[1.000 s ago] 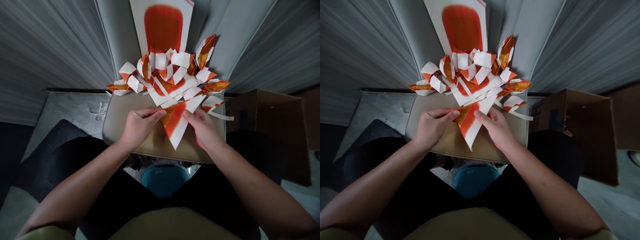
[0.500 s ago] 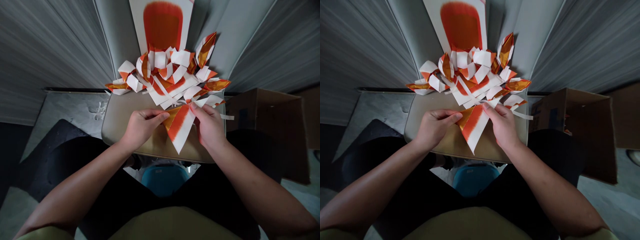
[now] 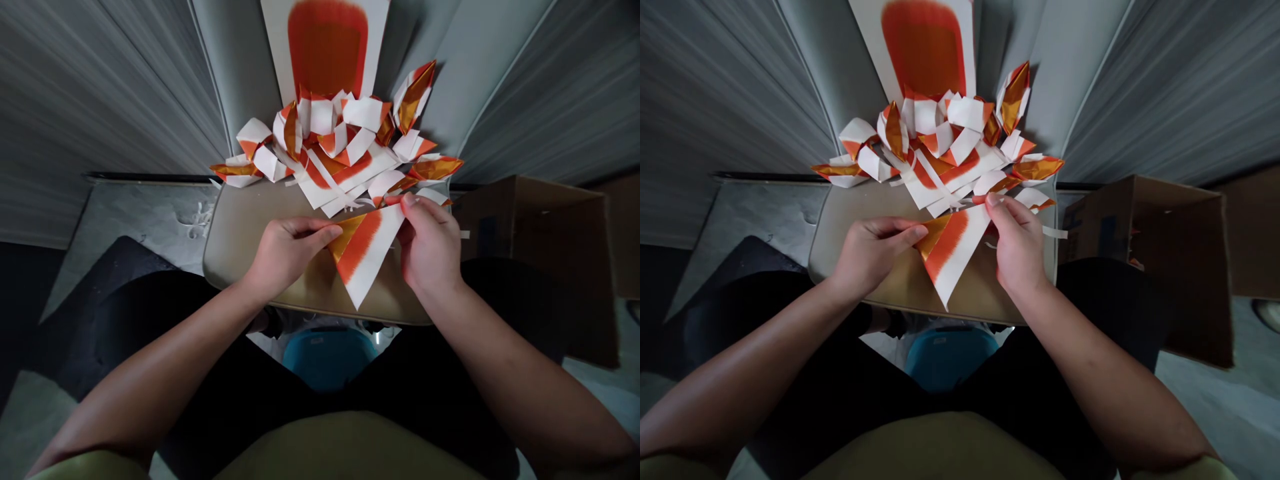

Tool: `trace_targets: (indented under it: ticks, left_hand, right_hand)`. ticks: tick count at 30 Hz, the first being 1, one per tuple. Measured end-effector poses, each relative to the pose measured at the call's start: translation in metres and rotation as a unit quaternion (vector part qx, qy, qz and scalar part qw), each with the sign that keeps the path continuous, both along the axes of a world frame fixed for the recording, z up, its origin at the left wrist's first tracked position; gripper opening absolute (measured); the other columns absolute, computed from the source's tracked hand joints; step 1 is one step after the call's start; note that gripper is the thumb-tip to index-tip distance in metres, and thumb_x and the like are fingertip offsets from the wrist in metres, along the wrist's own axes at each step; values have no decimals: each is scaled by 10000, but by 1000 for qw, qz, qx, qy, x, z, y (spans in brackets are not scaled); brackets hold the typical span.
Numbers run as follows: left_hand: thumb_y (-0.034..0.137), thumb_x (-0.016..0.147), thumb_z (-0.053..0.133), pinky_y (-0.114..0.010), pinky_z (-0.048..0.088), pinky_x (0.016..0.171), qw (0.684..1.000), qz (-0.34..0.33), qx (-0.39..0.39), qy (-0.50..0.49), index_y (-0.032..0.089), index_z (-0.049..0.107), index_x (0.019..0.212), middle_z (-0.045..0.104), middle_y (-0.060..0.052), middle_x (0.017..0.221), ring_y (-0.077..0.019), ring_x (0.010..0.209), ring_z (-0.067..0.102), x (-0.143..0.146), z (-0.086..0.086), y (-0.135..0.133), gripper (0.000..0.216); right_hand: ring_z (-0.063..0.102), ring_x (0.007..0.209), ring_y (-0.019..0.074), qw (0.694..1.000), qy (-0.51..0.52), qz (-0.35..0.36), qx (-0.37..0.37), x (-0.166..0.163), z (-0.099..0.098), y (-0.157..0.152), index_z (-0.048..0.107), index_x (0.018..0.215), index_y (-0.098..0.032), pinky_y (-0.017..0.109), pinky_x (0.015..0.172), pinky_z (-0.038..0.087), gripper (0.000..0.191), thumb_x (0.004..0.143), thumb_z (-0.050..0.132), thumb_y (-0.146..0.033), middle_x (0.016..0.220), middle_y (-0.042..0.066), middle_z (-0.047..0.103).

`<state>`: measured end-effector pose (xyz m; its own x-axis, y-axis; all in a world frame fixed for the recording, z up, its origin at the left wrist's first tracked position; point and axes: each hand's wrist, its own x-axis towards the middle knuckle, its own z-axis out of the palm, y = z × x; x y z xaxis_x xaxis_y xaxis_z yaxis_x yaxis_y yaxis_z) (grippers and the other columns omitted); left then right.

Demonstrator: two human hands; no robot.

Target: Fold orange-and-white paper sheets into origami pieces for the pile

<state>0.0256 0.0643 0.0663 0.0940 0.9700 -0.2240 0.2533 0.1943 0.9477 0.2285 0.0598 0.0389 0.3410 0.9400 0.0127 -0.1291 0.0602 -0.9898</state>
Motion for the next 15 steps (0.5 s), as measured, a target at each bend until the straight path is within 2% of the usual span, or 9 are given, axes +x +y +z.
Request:
trace_targets:
  ticks: [3,5,9,12,15]
  left_hand:
    - [420,791,828,-207,530,639,1000,13,9,-3,251,849,837,809,-11,824,-144,767,710,0,1,2,177]
    - [407,802,818,-211,527,628,999,28,20,12,242,848,840,808,-16,825,-149,764,708,-2,1,3,172]
    - [414,818,807,-225,523,618,997,39,44,43,225,844,862,803,-27,824,-157,752,699,-4,-1,4,197]
    - [461,803,820,-230,538,654,998,24,43,28,218,839,854,800,-34,835,-162,775,701,-4,-3,4,249]
    - [547,773,831,-236,540,669,999,24,32,-5,204,833,966,792,-47,880,-162,784,689,-3,-5,3,394]
  right_hand:
    - [721,915,250,997,24,53,-44,-2,0,-2,728,773,-301,405,775,589,323,845,738,-615,829,16,731]
    - [726,956,256,993,40,97,-63,-5,-2,-5,735,813,-301,404,810,593,358,828,742,-658,873,17,752]
    - [727,942,245,981,18,160,-104,-13,-7,-11,763,903,-278,401,849,592,357,793,806,-614,868,9,766]
    - [723,842,217,978,6,154,-139,-16,-8,-13,781,862,-266,384,795,595,311,755,859,-547,834,1,772]
    - [731,868,207,985,9,126,-120,-17,-6,-13,805,891,-282,373,799,596,254,758,867,-490,922,-3,799]
